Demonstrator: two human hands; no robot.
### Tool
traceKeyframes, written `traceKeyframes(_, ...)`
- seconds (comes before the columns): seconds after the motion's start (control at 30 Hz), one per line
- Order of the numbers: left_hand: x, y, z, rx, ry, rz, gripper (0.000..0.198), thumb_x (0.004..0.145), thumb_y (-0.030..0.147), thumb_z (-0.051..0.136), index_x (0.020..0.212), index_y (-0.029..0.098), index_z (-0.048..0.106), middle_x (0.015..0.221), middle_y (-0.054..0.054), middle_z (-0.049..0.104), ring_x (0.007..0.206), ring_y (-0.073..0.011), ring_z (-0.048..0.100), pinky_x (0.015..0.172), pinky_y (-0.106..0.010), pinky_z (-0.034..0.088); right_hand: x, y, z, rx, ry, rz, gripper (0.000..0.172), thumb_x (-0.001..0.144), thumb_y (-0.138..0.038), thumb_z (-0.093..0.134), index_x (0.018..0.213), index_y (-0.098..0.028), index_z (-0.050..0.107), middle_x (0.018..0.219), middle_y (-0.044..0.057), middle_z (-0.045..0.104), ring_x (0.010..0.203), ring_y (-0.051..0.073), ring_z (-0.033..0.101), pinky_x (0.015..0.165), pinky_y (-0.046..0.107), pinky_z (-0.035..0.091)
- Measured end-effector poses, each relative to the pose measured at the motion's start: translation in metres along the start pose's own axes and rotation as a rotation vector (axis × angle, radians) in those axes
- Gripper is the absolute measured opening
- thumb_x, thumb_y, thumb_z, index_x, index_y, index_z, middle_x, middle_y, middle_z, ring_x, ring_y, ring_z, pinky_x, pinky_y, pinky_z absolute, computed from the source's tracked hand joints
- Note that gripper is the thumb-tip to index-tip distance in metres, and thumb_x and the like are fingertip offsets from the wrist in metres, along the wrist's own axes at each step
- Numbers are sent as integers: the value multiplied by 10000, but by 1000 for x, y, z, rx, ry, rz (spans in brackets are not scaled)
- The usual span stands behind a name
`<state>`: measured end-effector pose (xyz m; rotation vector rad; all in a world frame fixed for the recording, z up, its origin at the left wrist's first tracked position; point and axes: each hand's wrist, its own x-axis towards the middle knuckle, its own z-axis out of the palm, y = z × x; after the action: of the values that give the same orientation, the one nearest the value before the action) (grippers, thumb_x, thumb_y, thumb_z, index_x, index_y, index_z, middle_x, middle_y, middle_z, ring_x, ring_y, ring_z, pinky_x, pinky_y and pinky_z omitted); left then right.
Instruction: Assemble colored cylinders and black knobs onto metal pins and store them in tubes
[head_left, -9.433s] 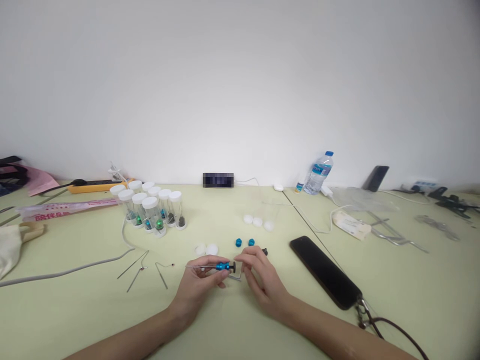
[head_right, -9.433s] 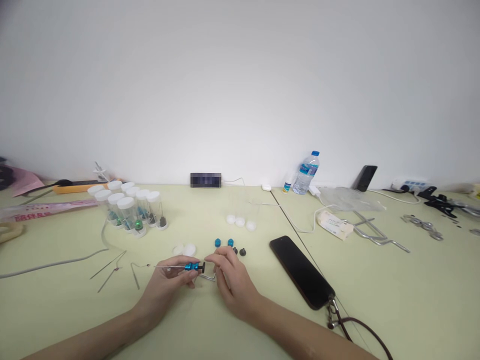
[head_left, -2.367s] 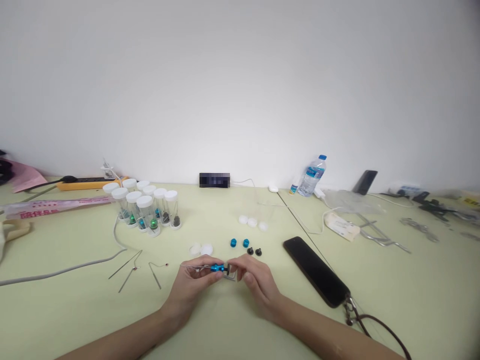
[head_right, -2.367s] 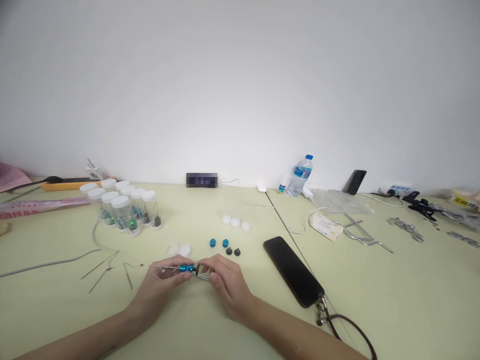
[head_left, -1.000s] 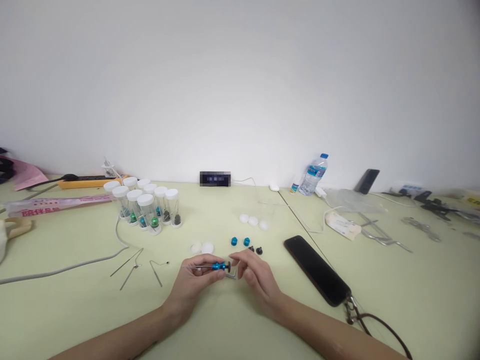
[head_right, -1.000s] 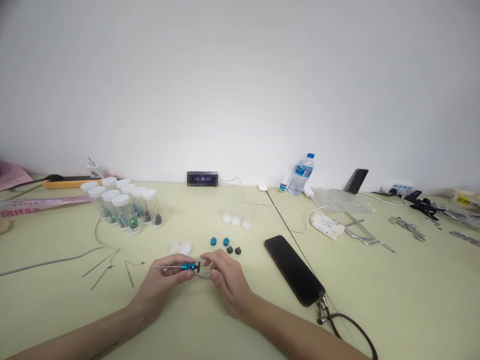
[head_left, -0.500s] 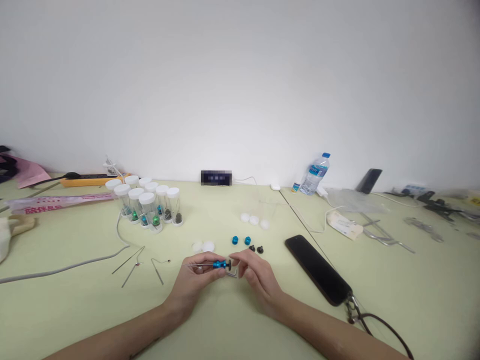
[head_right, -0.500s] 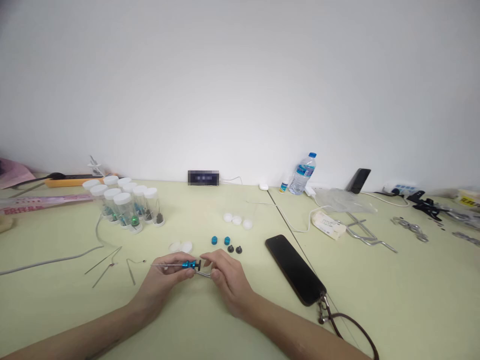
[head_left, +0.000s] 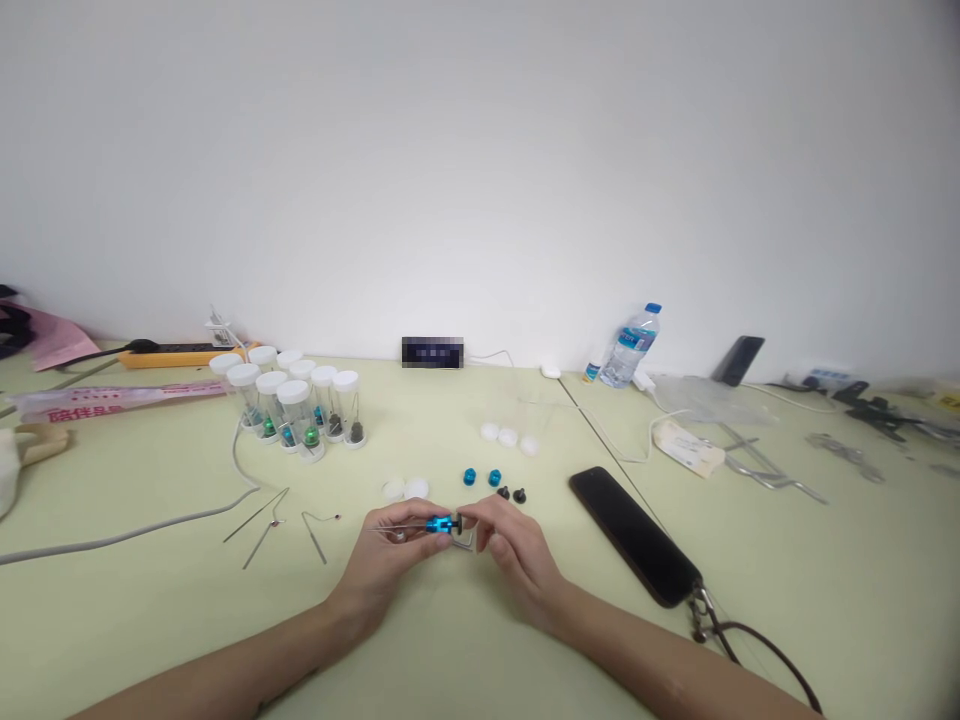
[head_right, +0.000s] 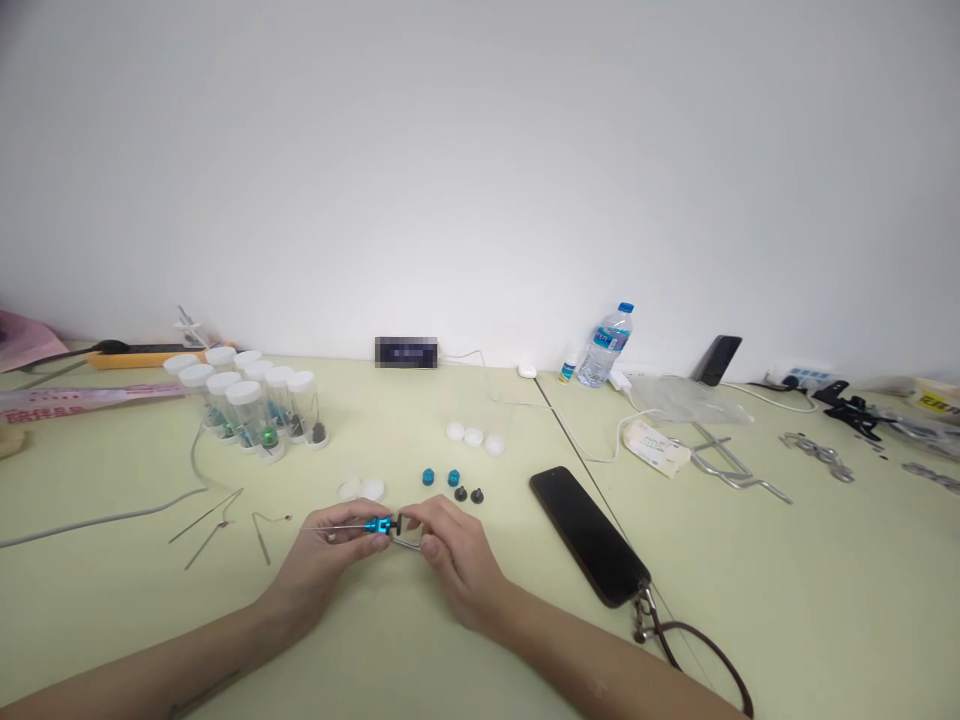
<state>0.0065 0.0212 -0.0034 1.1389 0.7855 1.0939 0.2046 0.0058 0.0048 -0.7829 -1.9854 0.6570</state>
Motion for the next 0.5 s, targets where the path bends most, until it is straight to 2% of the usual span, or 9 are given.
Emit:
traceKeyframes(0.13, 0, -1, -1, 8, -16, 42, 178, 684, 216, 774, 853, 180, 732, 925, -44, 646, 865, -192, 626, 782, -271, 488, 0, 1, 0, -2, 10, 5, 433, 986, -452, 261, 1212, -225, 551, 949, 73, 585, 813, 186, 531, 751, 334, 437)
traceKeyframes(0.5, 1, 0, 0, 17, -17, 32, 169, 700, 217, 761, 862, 182, 730, 930, -51, 637, 875, -199, 615, 790, -286, 473, 0, 1, -1, 7, 5, 8, 438, 984, -458, 266, 1215, -225, 557, 942, 72, 587, 823, 187, 540, 755, 333, 440)
